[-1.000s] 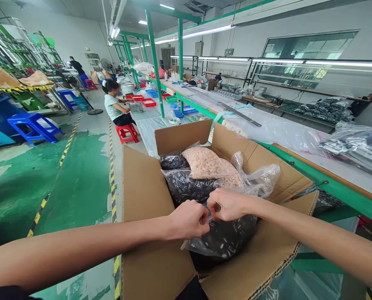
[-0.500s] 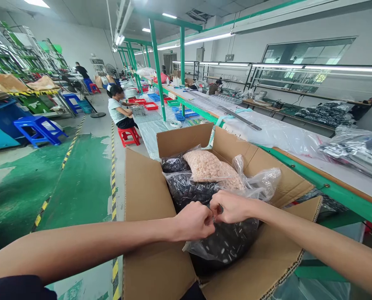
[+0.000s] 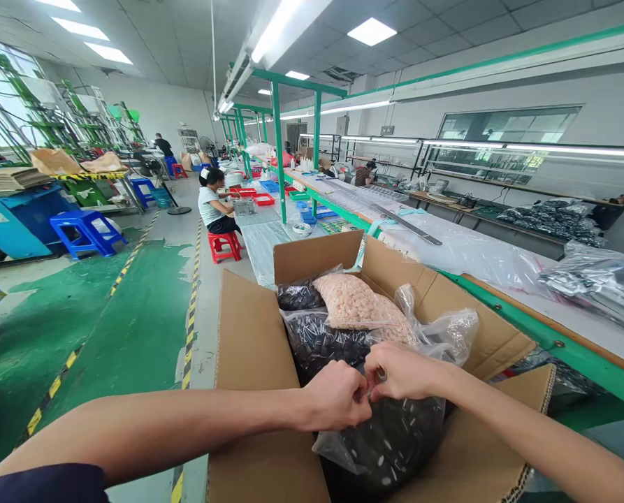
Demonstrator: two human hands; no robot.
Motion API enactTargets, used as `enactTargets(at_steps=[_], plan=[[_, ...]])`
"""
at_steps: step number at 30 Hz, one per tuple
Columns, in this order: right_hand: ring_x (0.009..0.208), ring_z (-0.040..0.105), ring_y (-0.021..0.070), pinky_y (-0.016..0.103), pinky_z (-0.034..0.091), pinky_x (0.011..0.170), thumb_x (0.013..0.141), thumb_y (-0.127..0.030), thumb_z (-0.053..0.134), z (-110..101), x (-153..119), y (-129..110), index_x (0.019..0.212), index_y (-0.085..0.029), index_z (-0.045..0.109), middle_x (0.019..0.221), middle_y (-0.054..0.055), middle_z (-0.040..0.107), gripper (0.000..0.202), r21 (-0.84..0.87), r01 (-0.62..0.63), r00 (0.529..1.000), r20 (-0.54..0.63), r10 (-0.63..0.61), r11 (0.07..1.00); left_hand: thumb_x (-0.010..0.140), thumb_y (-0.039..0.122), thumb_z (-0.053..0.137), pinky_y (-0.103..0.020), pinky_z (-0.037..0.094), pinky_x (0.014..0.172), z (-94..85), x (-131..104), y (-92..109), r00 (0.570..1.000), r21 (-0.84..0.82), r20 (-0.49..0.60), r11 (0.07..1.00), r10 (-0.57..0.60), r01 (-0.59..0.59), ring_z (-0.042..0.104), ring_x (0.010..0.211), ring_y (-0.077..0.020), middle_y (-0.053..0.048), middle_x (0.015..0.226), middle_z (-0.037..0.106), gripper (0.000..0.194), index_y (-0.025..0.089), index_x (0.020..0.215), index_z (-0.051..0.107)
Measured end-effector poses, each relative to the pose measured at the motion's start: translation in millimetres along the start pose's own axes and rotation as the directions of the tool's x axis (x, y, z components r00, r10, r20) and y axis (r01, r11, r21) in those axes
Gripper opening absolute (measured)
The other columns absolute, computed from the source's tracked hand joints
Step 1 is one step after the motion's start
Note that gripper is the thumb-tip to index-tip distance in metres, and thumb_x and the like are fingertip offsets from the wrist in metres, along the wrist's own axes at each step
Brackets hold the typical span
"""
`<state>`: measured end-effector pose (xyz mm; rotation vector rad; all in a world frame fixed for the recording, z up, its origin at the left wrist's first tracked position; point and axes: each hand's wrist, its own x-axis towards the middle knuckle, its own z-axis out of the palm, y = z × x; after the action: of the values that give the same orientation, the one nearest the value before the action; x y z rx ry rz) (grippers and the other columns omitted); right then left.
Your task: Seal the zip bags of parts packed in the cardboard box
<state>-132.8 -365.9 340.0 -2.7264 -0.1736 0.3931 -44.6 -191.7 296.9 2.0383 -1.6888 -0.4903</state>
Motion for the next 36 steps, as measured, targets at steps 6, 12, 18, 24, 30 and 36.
enactTargets(at_steps=[6, 12, 18, 24, 30, 36], plan=[[0.073, 0.059, 0.0161, 0.025, 0.035, 0.063, 0.067, -0.018, 0.065, 0.0, -3.5, 5.9, 0.077, -0.02, 0.077, 0.074, 0.004, 0.07, 0.016, -0.017, -0.037, 0.999, 0.004, 0.037, 0.999, 0.069, 0.031, 0.054, -0.026, 0.029, 0.052, -6.1, 12.3, 5.2, 0.998, 0.088, 0.052, 0.995, -0.048, 0.043, 0.059, 0.056, -0.0179, -0.003, 0.065, 0.066, 0.014, 0.019, 0.065, 0.06], [0.063, 0.055, 0.013, 0.024, 0.031, 0.056, 0.065, -0.022, 0.066, 7.7, 0.4, 10.9, 0.078, -0.018, 0.078, 0.067, 0.002, 0.067, 0.019, 0.099, -0.061, 0.998, 0.036, 0.057, 0.993, 0.073, 0.025, 0.054, -0.026, 0.04, 0.055, -10.1, 18.2, 9.7, 0.989, 0.151, 0.147, 0.988, 0.0, -0.022, 0.069, 0.069, -0.024, -0.006, 0.077, 0.071, 0.011, 0.016, 0.072, 0.062], [0.076, 0.059, 0.0175, 0.025, 0.034, 0.061, 0.065, -0.027, 0.07, 2.7, -2.7, 6.9, 0.075, -0.021, 0.078, 0.072, 0.004, 0.068, 0.014, 0.097, -0.14, 0.99, 0.003, 0.14, 0.985, 0.079, 0.03, 0.052, -0.04, 0.055, 0.062, -17.8, -0.3, 13.7, 0.973, 0.324, 0.228, 0.945, -0.024, -0.053, 0.07, 0.072, -0.037, -0.017, 0.08, 0.071, 0.026, 0.011, 0.078, 0.069], [0.071, 0.058, 0.0142, 0.024, 0.035, 0.062, 0.067, -0.025, 0.071, -0.1, -2.2, 4.5, 0.075, -0.022, 0.078, 0.068, 0.001, 0.067, 0.011, 0.112, -0.08, 0.997, 0.013, 0.079, 0.99, 0.084, 0.025, 0.049, -0.043, 0.058, 0.066, -24.2, -12.9, 16.7, 0.948, 0.356, 0.317, 0.927, 0.001, -0.12, 0.07, 0.072, -0.0364, -0.019, 0.077, 0.07, 0.027, 0.01, 0.076, 0.071], [0.068, 0.057, 0.0127, 0.023, 0.036, 0.061, 0.07, -0.028, 0.071, 0.2, -4.2, 8.5, 0.078, -0.022, 0.078, 0.069, 0.001, 0.068, 0.012, 0.085, -0.081, 0.997, 0.0, 0.081, 0.993, 0.088, 0.027, 0.05, -0.049, 0.058, 0.071, -36.8, -25.6, 21.9, 0.939, 0.389, 0.336, 0.919, -0.075, -0.066, 0.07, 0.078, -0.0401, -0.021, 0.084, 0.07, 0.031, 0.007, 0.084, 0.072], [0.059, 0.054, 0.0097, 0.022, 0.034, 0.057, 0.071, -0.028, 0.071, -5.1, -3.3, 7.6, 0.081, -0.022, 0.078, 0.065, -0.002, 0.068, 0.013, 0.077, -0.05, 0.999, 0.011, 0.049, 0.996, 0.09, 0.024, 0.046, -0.046, 0.057, 0.072, -41.0, -30.7, 18.9, 0.934, 0.363, 0.344, 0.931, -0.095, -0.039, 0.07, 0.079, -0.0381, -0.017, 0.08, 0.07, 0.03, 0.011, 0.079, 0.071]])
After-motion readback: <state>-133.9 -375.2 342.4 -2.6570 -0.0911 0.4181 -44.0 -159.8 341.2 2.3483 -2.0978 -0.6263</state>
